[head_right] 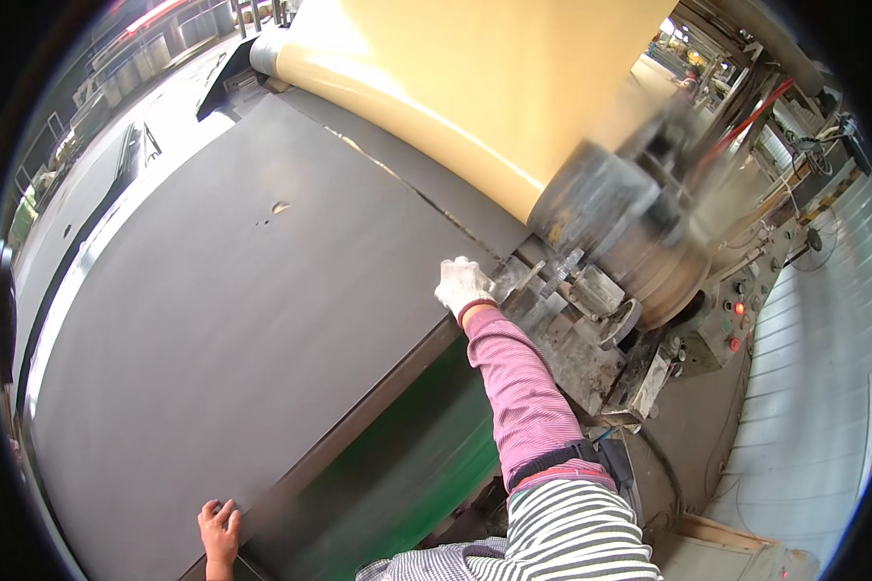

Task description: Aligning large black sheets on a conveyor belt in a manufacturing plant.

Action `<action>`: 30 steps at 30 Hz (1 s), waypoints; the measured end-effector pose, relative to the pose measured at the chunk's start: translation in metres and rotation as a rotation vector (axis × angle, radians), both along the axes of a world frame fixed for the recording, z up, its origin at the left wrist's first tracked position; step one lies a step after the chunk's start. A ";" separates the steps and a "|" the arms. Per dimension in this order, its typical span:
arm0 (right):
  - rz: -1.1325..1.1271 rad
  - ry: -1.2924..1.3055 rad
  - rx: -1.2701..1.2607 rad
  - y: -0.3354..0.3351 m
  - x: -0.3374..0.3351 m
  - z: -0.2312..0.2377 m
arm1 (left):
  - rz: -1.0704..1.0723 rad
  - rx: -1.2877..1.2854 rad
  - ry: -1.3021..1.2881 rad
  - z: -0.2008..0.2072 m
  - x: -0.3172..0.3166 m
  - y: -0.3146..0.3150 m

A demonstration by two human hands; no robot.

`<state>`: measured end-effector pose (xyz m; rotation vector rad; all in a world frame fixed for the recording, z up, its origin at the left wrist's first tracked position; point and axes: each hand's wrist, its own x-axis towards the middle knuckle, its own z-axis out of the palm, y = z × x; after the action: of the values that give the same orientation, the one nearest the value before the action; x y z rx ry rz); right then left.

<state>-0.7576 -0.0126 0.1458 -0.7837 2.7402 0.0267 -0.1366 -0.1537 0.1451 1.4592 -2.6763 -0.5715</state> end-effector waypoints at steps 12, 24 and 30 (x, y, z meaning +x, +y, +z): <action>0.367 0.118 -0.631 0.009 0.063 0.018 | -0.262 0.008 0.210 -0.008 -0.163 0.022; 0.121 -0.238 -0.370 0.207 0.264 0.060 | 0.392 -0.146 -0.005 -0.037 0.097 -0.013; 0.067 -0.339 -0.032 0.303 0.314 0.030 | 0.076 -0.318 0.041 -0.052 0.024 0.007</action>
<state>-0.4438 0.2907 0.1756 -0.8061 2.4001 -0.1246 -0.1126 -0.1470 0.0929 1.4326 -2.5206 -0.1581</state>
